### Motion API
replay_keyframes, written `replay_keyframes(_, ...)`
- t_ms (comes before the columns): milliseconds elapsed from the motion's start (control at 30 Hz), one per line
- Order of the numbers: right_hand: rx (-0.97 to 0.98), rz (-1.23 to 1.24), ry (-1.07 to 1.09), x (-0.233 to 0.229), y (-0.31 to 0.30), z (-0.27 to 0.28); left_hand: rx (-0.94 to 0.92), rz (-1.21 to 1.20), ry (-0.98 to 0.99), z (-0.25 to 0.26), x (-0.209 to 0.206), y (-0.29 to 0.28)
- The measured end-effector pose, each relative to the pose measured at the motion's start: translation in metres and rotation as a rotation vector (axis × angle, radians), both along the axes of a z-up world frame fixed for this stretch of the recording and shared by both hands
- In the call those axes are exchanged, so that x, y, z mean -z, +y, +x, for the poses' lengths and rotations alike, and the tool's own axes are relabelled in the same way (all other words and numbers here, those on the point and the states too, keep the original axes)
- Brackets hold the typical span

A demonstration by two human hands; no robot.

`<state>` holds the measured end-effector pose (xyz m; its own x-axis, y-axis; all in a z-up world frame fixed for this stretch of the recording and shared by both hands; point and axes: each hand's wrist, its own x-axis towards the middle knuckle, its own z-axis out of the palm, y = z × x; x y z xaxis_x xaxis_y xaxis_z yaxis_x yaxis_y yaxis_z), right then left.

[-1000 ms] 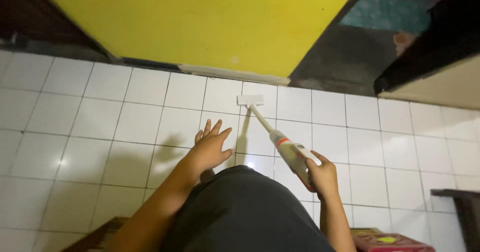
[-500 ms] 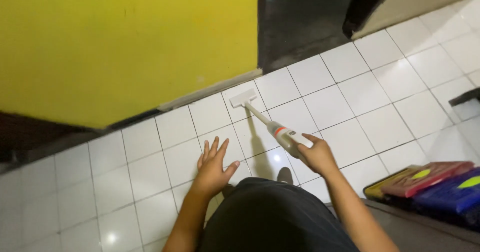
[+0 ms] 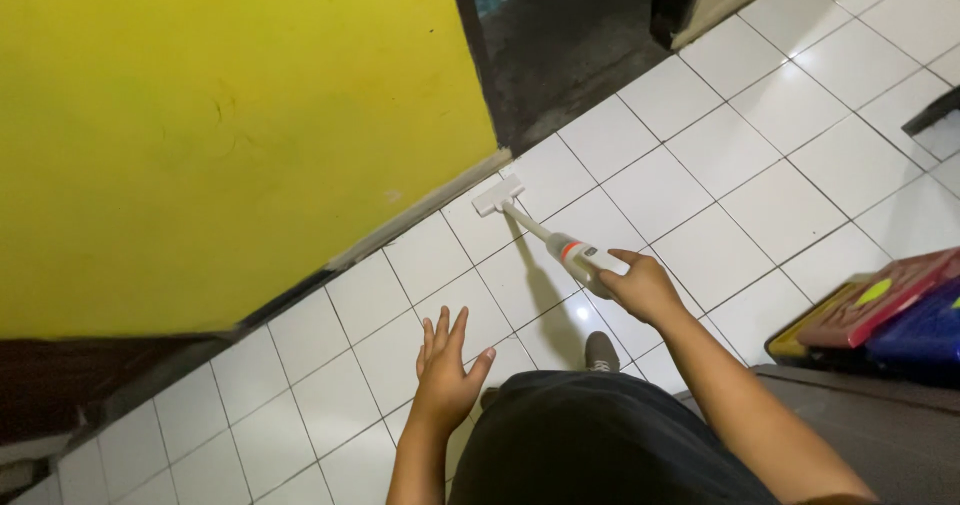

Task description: The person vacuums the tiled floor across the room using a handheld vacuum cleaner.

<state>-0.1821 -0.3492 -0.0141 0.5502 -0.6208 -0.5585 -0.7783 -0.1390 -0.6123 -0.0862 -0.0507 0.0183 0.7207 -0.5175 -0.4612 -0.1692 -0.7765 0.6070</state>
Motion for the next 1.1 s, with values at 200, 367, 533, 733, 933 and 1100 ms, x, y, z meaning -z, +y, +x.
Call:
replay_keyframes(200,0.027,0.079,0.019,0.001,0.001,-0.011,0.013,0.004,-0.007,0.001,0.002,0.004)
replay_keyframes(367,0.091,0.066,0.021,-0.002,-0.016,-0.021,0.014,0.034,-0.012,0.005,0.003,0.009)
replay_keyframes(533,0.004,-0.111,-0.065,0.028,-0.01,-0.013,-0.024,0.025,-0.023,0.009,0.009,0.015)
replay_keyframes(733,0.016,-0.051,-0.026,0.034,-0.009,0.012,-0.075,0.005,-0.067,0.011,0.017,0.023)
replay_keyframes(933,0.043,-0.007,-0.039,0.025,-0.017,0.028,-0.065,0.003,-0.046,0.018,0.017,0.026)
replay_keyframes(1100,0.074,0.04,-0.041,0.025,-0.013,0.018,-0.022,0.0,-0.071,0.028,0.018,0.028)
